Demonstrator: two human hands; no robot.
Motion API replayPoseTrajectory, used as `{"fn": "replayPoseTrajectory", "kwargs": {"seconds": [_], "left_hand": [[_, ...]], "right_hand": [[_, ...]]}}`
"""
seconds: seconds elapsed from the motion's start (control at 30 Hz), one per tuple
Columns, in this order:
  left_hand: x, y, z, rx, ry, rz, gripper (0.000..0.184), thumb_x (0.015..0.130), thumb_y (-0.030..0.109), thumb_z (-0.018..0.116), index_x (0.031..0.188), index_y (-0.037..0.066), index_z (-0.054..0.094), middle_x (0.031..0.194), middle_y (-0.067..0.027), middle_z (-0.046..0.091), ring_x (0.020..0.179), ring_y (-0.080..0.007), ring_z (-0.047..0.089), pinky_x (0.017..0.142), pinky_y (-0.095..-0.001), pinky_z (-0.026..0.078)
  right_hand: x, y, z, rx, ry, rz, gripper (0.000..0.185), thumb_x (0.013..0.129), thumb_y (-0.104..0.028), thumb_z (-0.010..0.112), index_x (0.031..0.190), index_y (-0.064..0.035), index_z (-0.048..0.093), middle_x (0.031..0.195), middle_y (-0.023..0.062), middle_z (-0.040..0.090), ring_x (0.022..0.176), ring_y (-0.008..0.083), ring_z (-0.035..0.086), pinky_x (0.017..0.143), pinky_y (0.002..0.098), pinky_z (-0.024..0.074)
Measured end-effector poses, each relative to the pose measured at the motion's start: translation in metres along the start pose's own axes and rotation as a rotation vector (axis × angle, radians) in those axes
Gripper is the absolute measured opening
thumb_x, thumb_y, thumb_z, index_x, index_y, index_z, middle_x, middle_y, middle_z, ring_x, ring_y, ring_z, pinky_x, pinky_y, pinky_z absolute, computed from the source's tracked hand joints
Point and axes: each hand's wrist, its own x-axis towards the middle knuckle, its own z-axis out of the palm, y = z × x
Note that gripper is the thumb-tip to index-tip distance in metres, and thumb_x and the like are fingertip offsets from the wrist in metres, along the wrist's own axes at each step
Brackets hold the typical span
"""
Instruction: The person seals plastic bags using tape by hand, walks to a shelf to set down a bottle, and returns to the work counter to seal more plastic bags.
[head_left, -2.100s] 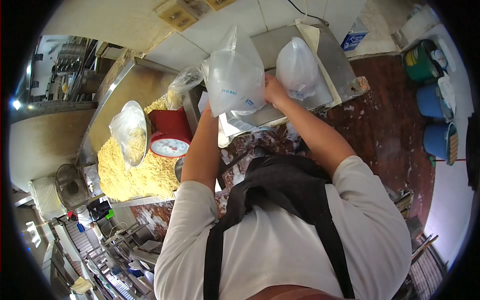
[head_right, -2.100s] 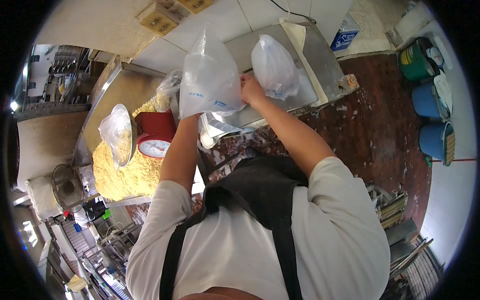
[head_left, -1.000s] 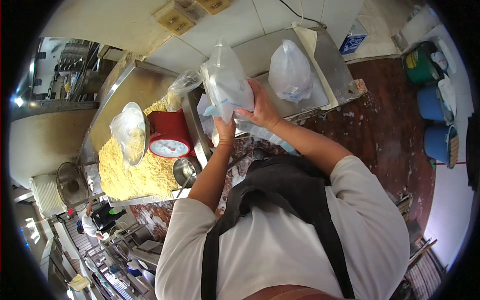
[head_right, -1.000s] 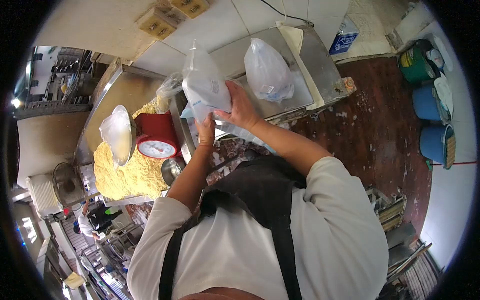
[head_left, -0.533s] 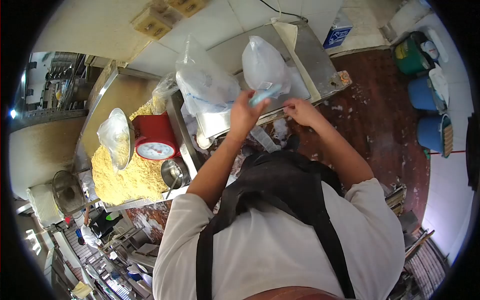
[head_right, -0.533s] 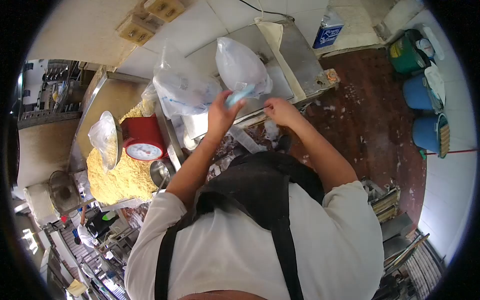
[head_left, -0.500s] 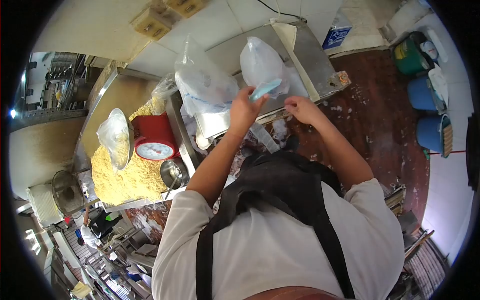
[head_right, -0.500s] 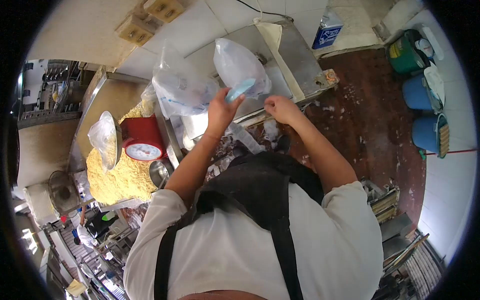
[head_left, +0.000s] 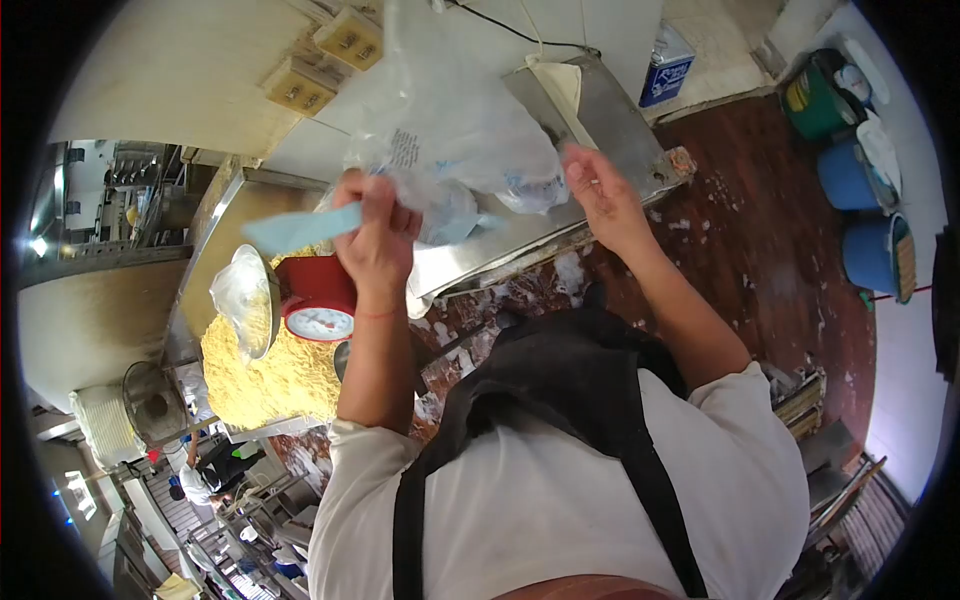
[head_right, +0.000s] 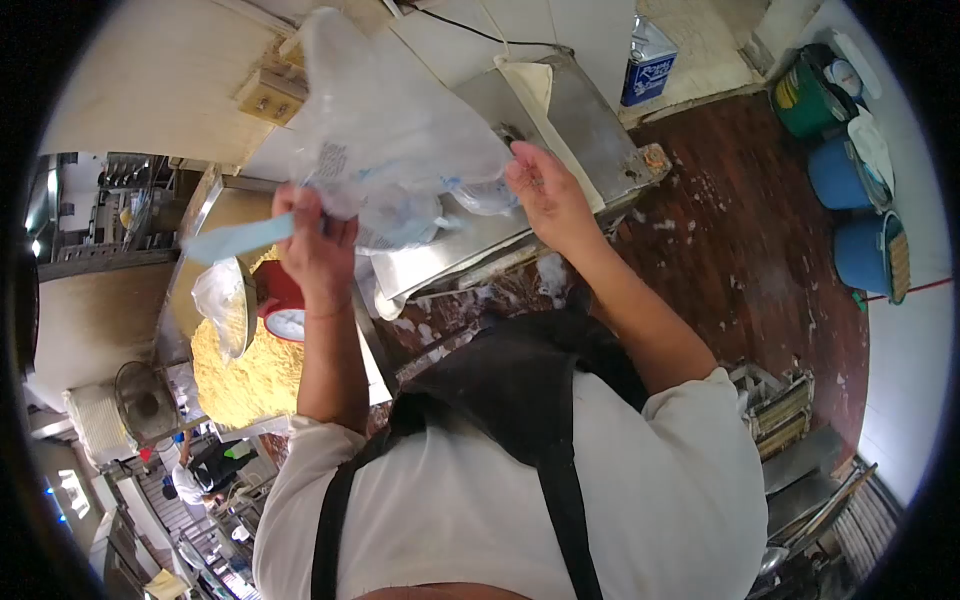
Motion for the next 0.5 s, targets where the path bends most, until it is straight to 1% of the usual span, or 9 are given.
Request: {"fn": "replayPoseTrajectory", "kwargs": {"seconds": [0.07,0.1,0.13,0.2,0.23,0.3,0.33,0.43,0.5], "left_hand": [[-0.012,0.016,-0.019,-0.001,-0.106,0.090,0.017,0.089,0.024,0.063,0.090,0.013,0.050,0.084,-0.0034,0.056,0.075,-0.0177,0.058,0.064,-0.0337,0.051],[-0.020,0.020,-0.027,0.020,-0.141,0.147,0.022,0.088,0.027,0.065,0.091,0.011,0.051,0.091,-0.0062,0.059,0.085,-0.0213,0.059,0.072,-0.0379,0.052],[-0.029,0.024,-0.035,0.040,-0.175,0.205,0.026,0.086,0.031,0.066,0.092,0.010,0.052,0.098,-0.0089,0.061,0.095,-0.0248,0.061,0.080,-0.0420,0.053],[-0.049,0.032,-0.045,0.044,-0.229,0.219,0.025,0.086,0.027,0.070,0.083,0.007,0.055,0.089,-0.0067,0.063,0.081,-0.0191,0.061,0.074,-0.0360,0.051],[-0.060,0.037,-0.050,0.047,-0.256,0.225,0.026,0.086,0.025,0.072,0.079,0.006,0.056,0.084,-0.0056,0.063,0.075,-0.0163,0.061,0.070,-0.0330,0.051],[-0.076,0.042,-0.062,0.038,-0.351,0.162,0.031,0.084,0.033,0.069,0.085,0.005,0.056,0.087,-0.0057,0.064,0.072,-0.0149,0.058,0.070,-0.0318,0.050],[-0.079,0.042,-0.069,0.041,-0.385,0.071,0.034,0.084,0.036,0.068,0.088,0.005,0.056,0.088,-0.0057,0.064,0.071,-0.0142,0.056,0.070,-0.0312,0.049],[-0.078,0.023,-0.092,0.000,-0.311,-0.269,0.048,0.082,0.048,0.063,0.098,0.003,0.055,0.093,-0.0059,0.064,0.067,-0.0121,0.052,0.070,-0.0295,0.048],[-0.086,0.000,-0.100,-0.131,-0.273,-0.354,0.059,0.081,0.055,0.059,0.104,0.001,0.055,0.096,-0.0060,0.065,0.065,-0.0107,0.049,0.069,-0.0284,0.047]], "right_hand": [[0.007,-0.016,0.002,0.098,0.016,0.043,0.048,0.096,-0.037,0.060,0.127,0.0000,0.054,0.112,0.0133,0.062,0.098,0.0214,0.061,0.087,0.0330,0.0493],[0.009,-0.022,0.005,0.147,0.022,0.066,0.050,0.096,-0.036,0.061,0.129,0.0003,0.053,0.115,0.0134,0.061,0.100,0.0218,0.061,0.088,0.0331,0.0489],[0.010,-0.027,0.010,0.225,0.031,0.072,0.049,0.096,-0.035,0.061,0.129,0.0004,0.053,0.112,0.0127,0.062,0.099,0.0212,0.061,0.089,0.0325,0.0484],[0.008,-0.036,0.020,0.381,0.045,0.088,0.047,0.096,-0.033,0.062,0.128,0.0007,0.053,0.106,0.0112,0.063,0.098,0.0202,0.061,0.090,0.0314,0.0474],[0.008,-0.042,0.016,0.432,-0.134,0.157,0.046,0.096,-0.031,0.062,0.129,0.0000,0.053,0.104,0.0112,0.064,0.099,0.0192,0.061,0.090,0.0309,0.0470],[0.006,-0.051,0.007,0.521,-0.504,0.296,0.044,0.095,-0.028,0.063,0.129,-0.0015,0.054,0.101,0.0113,0.065,0.100,0.0173,0.060,0.090,0.0299,0.0463],[0.000,-0.055,0.014,0.524,-0.557,0.315,0.040,0.095,-0.027,0.062,0.127,-0.0021,0.056,0.098,0.0099,0.065,0.098,0.0156,0.060,0.088,0.0288,0.0461],[-0.022,-0.073,0.049,0.529,-0.676,0.411,0.030,0.096,-0.024,0.061,0.118,-0.0043,0.060,0.091,0.0058,0.064,0.090,0.0111,0.059,0.083,0.0261,0.0460],[-0.028,-0.090,0.072,0.518,-0.700,0.477,0.026,0.096,-0.024,0.060,0.115,-0.0053,0.061,0.090,0.0043,0.064,0.088,0.0100,0.059,0.080,0.0256,0.0465]]}}
